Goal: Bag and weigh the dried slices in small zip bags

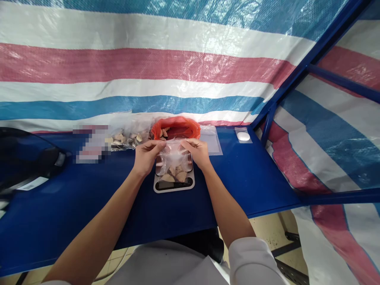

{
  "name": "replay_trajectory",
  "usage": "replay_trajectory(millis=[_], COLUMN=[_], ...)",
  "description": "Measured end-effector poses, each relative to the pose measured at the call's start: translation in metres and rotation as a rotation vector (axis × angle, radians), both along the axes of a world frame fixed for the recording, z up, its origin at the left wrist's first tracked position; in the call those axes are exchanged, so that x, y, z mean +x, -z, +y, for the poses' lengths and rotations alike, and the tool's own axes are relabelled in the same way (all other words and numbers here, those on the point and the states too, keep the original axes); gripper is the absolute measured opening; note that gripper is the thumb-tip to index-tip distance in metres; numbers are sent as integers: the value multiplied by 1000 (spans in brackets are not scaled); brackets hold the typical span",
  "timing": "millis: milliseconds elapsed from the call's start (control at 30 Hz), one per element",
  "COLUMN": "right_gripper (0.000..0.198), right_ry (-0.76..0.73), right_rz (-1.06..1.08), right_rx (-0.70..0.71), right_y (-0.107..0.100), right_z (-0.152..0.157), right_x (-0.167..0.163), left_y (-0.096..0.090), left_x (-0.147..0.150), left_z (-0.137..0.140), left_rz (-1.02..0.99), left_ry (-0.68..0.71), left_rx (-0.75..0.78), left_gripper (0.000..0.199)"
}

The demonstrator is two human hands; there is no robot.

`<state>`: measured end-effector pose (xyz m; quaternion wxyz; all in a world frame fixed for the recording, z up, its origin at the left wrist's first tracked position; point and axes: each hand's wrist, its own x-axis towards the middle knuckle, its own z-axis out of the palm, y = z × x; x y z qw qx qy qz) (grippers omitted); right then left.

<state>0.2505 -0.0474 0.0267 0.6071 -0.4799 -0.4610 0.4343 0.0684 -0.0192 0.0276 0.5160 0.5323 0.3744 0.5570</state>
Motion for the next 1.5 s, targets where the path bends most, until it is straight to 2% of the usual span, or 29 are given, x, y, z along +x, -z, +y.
replay_trajectory(millis=[467, 700, 867, 1167, 1400, 1500], right_gripper=[34, 33, 33, 30, 32, 32], right_ry=[-38, -29, -39, -63, -30, -27], right_rz=[-58, -47, -34, -29, -33, -50], right_rx=[-6, -3, -37, -31, -35, -33], right_y=[5, 1, 4, 2, 1, 0], right_z=[1, -1, 1, -1, 0, 0], right_x=[-2, 1, 6, 12, 11, 9], left_y=[2, 2, 2, 0, 0, -1], left_x=[0, 0, -2, -4, -1, 1], left_z=[-2, 1, 1, 4, 3, 1], left_rz=[70, 26, -80, -150, -7, 27], left_ry=[18, -3, 62, 94, -29, -38], left_rx=[32, -56, -151, -107, -63, -19], left_gripper=[24, 30, 28, 20, 30, 30])
